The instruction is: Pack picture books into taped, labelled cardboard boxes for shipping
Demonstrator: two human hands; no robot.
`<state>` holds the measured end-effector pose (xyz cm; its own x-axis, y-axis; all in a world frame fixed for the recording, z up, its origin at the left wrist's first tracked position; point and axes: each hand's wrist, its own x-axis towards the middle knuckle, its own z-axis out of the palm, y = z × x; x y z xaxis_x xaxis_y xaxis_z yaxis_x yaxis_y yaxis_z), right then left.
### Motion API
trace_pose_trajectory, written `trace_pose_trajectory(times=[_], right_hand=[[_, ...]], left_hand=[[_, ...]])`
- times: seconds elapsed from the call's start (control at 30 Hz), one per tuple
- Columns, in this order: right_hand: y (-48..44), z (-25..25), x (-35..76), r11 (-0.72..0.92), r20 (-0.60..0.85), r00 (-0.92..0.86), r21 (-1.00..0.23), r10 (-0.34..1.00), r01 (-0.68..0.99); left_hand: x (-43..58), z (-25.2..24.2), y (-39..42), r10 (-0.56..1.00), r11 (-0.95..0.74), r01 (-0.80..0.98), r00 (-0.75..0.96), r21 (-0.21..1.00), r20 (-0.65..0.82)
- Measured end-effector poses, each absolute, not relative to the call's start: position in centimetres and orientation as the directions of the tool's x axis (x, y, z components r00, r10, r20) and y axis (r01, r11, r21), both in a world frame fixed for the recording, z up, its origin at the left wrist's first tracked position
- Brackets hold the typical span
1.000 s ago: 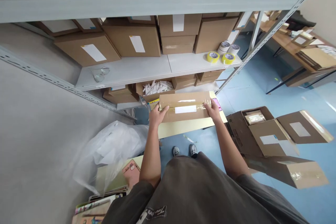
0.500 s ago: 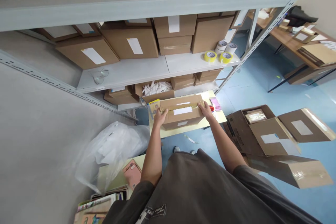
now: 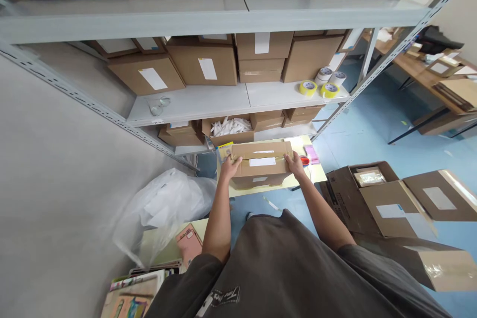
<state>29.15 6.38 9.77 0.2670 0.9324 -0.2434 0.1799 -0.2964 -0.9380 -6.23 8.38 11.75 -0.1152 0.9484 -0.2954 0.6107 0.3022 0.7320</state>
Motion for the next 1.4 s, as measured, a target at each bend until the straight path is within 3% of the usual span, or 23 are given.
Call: trace_pose_trajectory(times=[0.33, 0.5, 0.83, 1.07, 1.4], right_hand=[[8.9, 9.9, 24.0, -0.236, -0.188, 0.216, -0.946, 0.958, 0.224], [8.3, 10.3, 27.0, -0.240, -0.180, 0.247, -0.941, 0.952, 0.239], [9.7, 12.1, 27.8, -0.231, -0.182, 0.200, -0.938, 0.963, 0.257], [11.7, 12.9, 28.4, -0.217, -0.161, 0.203, -0.930, 0.966, 0.296], [7.7, 9.8, 29.5, -0.251, -0.183, 0.248, -0.927, 0.951, 0.278]], left_hand=[[-11.3, 11.6, 9.4, 0.937, 0.348, 0.604, -0.194, 0.717, -0.291], [-8.5, 11.5, 8.9, 0.957, 0.282, 0.603, -0.122, 0.746, -0.264], [-6.7, 11.2, 10.9, 0.952, 0.304, 0.628, -0.163, 0.716, -0.261], [-5.7, 10.5, 12.0, 0.965, 0.261, 0.599, -0.181, 0.757, -0.189], [-6.5, 8.8, 8.1, 0.959, 0.271, 0.625, -0.108, 0.733, -0.263]])
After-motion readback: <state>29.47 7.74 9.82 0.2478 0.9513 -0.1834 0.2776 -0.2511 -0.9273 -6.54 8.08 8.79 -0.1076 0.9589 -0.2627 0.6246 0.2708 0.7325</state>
